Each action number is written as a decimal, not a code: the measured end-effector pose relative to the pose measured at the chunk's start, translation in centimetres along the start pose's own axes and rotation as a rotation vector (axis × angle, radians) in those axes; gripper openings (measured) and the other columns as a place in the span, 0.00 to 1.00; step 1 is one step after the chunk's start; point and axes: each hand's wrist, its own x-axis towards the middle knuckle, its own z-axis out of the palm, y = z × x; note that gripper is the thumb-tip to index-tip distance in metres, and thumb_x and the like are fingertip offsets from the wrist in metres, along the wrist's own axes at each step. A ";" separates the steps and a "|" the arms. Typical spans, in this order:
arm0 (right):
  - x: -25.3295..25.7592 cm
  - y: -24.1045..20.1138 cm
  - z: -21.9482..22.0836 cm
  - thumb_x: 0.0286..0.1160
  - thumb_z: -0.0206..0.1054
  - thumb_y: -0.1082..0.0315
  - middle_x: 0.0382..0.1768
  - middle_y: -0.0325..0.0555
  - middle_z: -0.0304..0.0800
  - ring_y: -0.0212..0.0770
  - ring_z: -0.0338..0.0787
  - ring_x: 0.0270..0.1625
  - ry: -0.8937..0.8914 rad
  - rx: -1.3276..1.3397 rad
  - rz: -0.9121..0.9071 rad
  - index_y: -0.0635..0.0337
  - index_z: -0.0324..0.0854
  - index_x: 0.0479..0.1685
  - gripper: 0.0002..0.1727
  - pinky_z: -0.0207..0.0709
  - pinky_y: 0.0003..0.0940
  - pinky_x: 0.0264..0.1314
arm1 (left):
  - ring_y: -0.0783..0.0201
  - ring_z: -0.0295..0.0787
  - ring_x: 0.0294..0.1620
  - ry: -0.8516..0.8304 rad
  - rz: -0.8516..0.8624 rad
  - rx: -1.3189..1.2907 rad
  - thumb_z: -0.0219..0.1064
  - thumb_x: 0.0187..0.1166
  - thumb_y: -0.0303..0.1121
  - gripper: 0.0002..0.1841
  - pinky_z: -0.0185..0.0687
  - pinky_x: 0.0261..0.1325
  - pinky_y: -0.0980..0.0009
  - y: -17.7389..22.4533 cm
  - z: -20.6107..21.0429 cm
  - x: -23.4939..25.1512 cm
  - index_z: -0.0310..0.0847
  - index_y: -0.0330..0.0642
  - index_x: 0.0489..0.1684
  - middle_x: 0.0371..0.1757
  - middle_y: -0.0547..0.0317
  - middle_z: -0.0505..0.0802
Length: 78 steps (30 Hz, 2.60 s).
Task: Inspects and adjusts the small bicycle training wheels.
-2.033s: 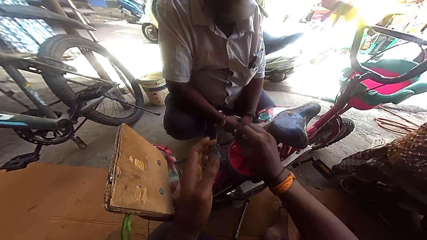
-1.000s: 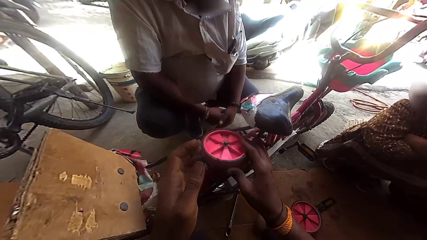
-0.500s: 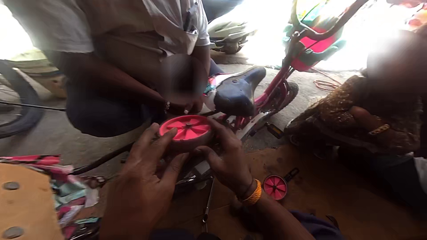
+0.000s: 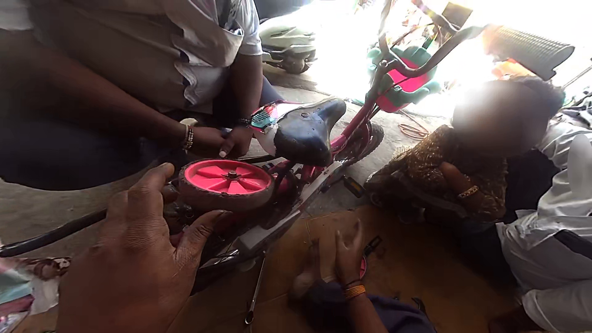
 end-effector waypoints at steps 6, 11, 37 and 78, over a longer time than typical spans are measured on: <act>-0.7 11.9 -2.8 0.63 0.84 0.62 0.75 0.74 0.74 0.65 0.76 0.78 0.132 0.037 0.660 0.73 0.59 0.84 0.51 0.70 0.59 0.79 | 0.35 0.82 0.71 -0.094 0.037 -0.140 0.64 0.85 0.35 0.30 0.76 0.71 0.39 2.0 -0.5 1.0 0.63 0.33 0.86 0.75 0.28 0.80; -0.1 12.8 -1.7 0.62 0.83 0.70 0.57 0.67 0.88 0.59 0.87 0.60 0.029 0.223 0.860 0.71 0.79 0.64 0.30 0.80 0.58 0.62 | 0.36 0.81 0.73 -0.135 -0.016 -0.181 0.62 0.84 0.24 0.30 0.74 0.74 0.46 4.5 -1.4 1.4 0.60 0.24 0.85 0.75 0.23 0.78; -3.6 -12.3 -12.5 0.66 0.68 0.78 0.49 0.33 0.92 0.29 0.92 0.50 -0.316 0.509 -0.205 0.56 0.76 0.62 0.22 0.90 0.27 0.52 | 0.40 0.91 0.46 0.098 -0.044 0.145 0.57 0.85 0.60 0.31 0.84 0.39 0.36 0.3 0.4 0.7 0.70 0.50 0.80 0.60 0.45 0.87; 3.9 -31.5 -1.7 0.74 0.75 0.69 0.50 0.55 0.94 0.48 0.96 0.48 -1.415 0.413 -0.203 0.60 0.78 0.70 0.25 0.92 0.44 0.52 | 0.58 0.89 0.60 0.127 -0.083 -0.034 0.41 0.86 0.58 0.32 0.88 0.55 0.47 -0.7 -0.1 1.0 0.66 0.54 0.86 0.64 0.58 0.88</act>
